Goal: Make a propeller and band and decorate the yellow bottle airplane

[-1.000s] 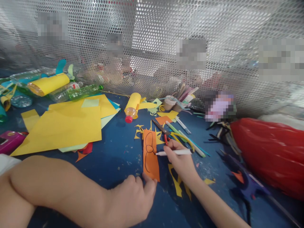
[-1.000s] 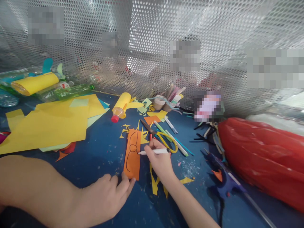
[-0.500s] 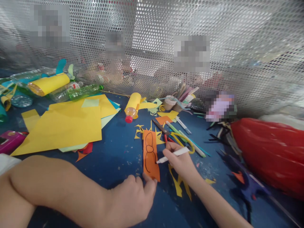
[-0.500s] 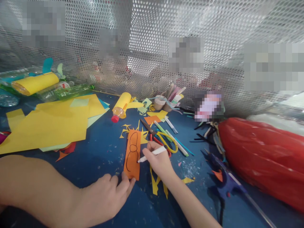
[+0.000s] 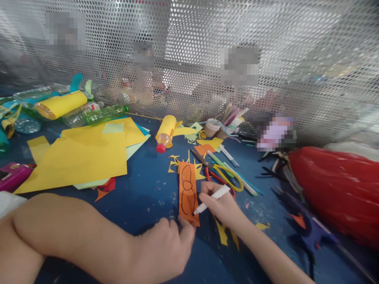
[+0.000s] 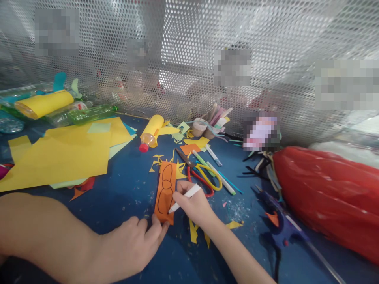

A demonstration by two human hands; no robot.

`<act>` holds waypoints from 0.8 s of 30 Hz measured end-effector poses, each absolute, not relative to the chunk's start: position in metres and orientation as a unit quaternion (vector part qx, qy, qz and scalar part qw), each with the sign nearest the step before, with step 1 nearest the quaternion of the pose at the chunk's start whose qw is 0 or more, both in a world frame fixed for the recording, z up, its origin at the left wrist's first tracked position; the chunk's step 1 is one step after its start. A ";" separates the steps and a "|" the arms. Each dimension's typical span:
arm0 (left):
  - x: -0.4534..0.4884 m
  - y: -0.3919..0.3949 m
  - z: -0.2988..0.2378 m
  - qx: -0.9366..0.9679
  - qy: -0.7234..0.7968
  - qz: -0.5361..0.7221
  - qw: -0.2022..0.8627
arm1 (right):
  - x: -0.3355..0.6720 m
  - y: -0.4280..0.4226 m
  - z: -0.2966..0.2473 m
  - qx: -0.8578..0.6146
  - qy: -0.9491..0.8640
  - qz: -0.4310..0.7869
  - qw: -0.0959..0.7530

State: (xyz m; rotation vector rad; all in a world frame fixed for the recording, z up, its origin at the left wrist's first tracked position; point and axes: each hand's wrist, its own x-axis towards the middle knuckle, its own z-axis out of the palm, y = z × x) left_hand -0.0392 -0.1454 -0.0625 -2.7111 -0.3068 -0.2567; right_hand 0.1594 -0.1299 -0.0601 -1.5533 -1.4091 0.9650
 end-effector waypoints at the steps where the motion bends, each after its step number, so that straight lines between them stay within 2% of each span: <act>1: -0.039 -0.145 -0.062 -0.969 -0.110 -0.092 0.200 | 0.159 -0.130 -0.061 -0.613 -0.561 0.379 0.406; 19: -0.039 -0.146 -0.064 -0.969 -0.115 -0.108 0.191 | 0.153 -0.131 -0.069 -0.614 -0.502 0.453 0.406; 22: -0.039 -0.145 -0.063 -0.972 -0.110 -0.091 0.184 | 0.157 -0.131 -0.071 -0.595 -0.506 0.453 0.430; 24: -0.039 -0.143 -0.061 -0.975 -0.100 -0.086 0.177 | 0.160 -0.130 -0.070 -0.588 -0.492 0.430 0.477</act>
